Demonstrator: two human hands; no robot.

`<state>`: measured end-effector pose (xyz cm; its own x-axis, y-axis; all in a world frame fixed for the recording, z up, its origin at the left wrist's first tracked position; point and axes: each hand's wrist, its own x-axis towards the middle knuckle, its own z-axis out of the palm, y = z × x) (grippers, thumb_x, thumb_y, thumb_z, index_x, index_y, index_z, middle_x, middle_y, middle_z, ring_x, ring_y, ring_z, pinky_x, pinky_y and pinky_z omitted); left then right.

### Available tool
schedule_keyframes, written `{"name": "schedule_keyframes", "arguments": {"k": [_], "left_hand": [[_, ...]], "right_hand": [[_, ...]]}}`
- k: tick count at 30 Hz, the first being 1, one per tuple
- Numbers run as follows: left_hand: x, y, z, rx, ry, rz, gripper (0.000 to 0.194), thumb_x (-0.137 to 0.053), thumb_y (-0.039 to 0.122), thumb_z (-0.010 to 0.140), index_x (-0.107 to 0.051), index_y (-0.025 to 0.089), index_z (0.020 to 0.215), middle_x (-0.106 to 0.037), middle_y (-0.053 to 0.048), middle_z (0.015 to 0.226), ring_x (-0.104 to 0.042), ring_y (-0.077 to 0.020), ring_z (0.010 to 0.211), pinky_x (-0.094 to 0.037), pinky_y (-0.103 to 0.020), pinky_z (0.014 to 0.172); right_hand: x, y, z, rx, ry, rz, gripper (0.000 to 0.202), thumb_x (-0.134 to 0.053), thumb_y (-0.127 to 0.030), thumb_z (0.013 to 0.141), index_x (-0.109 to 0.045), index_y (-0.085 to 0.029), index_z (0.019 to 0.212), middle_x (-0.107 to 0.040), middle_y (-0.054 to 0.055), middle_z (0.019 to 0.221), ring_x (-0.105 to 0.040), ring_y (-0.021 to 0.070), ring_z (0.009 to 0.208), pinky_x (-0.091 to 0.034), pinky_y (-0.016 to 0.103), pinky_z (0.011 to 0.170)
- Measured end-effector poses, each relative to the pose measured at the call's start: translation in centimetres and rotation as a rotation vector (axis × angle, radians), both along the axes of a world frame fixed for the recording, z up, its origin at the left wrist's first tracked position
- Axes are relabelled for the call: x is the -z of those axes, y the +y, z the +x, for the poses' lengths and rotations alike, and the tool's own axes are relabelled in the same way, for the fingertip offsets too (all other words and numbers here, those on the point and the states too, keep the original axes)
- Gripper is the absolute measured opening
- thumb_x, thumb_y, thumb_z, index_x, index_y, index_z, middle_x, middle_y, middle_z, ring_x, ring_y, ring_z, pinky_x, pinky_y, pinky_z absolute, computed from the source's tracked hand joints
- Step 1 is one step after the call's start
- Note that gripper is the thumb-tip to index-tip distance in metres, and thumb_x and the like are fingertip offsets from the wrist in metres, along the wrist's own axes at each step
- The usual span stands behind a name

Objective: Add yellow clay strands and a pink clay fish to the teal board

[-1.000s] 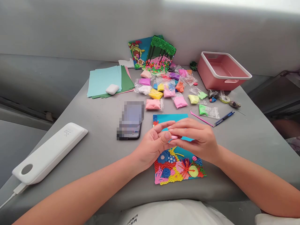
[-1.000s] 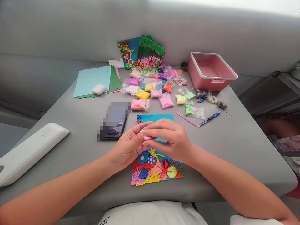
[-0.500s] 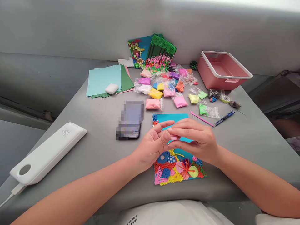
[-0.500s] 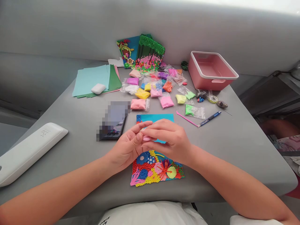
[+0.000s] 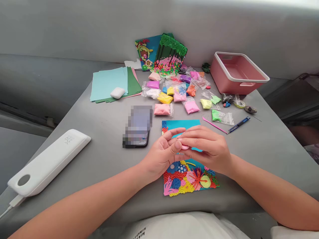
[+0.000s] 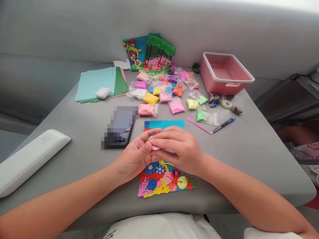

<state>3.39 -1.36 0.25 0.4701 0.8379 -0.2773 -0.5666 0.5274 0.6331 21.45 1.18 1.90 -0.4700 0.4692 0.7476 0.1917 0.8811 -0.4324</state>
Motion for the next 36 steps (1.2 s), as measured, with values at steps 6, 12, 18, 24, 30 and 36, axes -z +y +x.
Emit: {"name": "schedule_keyframes", "arguments": {"k": [6,12,18,24,30,36], "left_hand": [[0.1,0.01,-0.02,0.031,0.011,0.045,0.05,-0.086,0.038,0.078,-0.068,0.02,0.121,-0.078,-0.007,0.104,-0.074,-0.0147,0.087,-0.061,-0.027,0.08],[0.03,0.19,0.1,0.003,0.037,0.03,0.055,-0.089,0.033,0.074,-0.065,0.023,0.122,-0.079,-0.004,0.099,-0.076,-0.0169,0.089,-0.062,-0.028,0.079],[-0.07,-0.06,0.15,-0.002,0.021,0.052,0.056,-0.087,0.035,0.077,-0.063,0.02,0.125,-0.078,-0.004,0.088,-0.077,-0.0169,0.089,-0.061,-0.028,0.083],[-0.12,-0.07,0.02,-0.019,0.012,0.071,0.054,-0.089,0.028,0.076,-0.064,0.024,0.124,-0.079,-0.002,0.089,-0.076,-0.0138,0.087,-0.061,-0.025,0.083],[-0.22,-0.05,-0.01,0.005,-0.014,0.059,0.057,-0.089,0.032,0.075,-0.063,0.023,0.126,-0.08,-0.006,0.098,-0.077,-0.0143,0.089,-0.062,-0.025,0.082],[-0.3,-0.11,-0.11,-0.022,0.038,0.024,0.056,-0.092,0.027,0.07,-0.067,0.024,0.12,-0.08,-0.004,0.102,-0.076,-0.0144,0.088,-0.062,-0.025,0.08]], "right_hand": [[0.07,-0.07,-0.04,0.023,-0.01,0.024,0.017,-0.07,-0.006,0.088,-0.072,-0.017,0.101,-0.079,0.011,0.094,-0.074,0.0195,0.092,-0.064,0.037,0.081],[-0.14,0.19,0.26,0.082,-0.071,0.113,0.017,-0.072,-0.01,0.087,-0.072,-0.017,0.103,-0.08,0.013,0.098,-0.075,0.0217,0.095,-0.065,0.04,0.084],[-0.2,0.2,0.25,0.059,-0.062,0.112,0.014,-0.071,-0.008,0.087,-0.073,-0.017,0.098,-0.081,0.012,0.096,-0.075,0.0196,0.09,-0.066,0.037,0.083],[-0.52,0.02,0.08,0.048,-0.052,0.083,0.015,-0.071,-0.013,0.089,-0.072,-0.018,0.104,-0.081,0.01,0.095,-0.075,0.0184,0.086,-0.066,0.037,0.081],[-0.56,0.01,0.22,0.022,-0.052,0.041,0.015,-0.069,-0.008,0.089,-0.074,-0.018,0.1,-0.081,0.009,0.094,-0.075,0.0177,0.087,-0.066,0.037,0.082],[-0.76,0.07,-0.03,0.015,-0.033,0.046,0.014,-0.072,-0.011,0.089,-0.074,-0.017,0.102,-0.081,0.01,0.095,-0.075,0.0179,0.088,-0.065,0.036,0.084]]}}
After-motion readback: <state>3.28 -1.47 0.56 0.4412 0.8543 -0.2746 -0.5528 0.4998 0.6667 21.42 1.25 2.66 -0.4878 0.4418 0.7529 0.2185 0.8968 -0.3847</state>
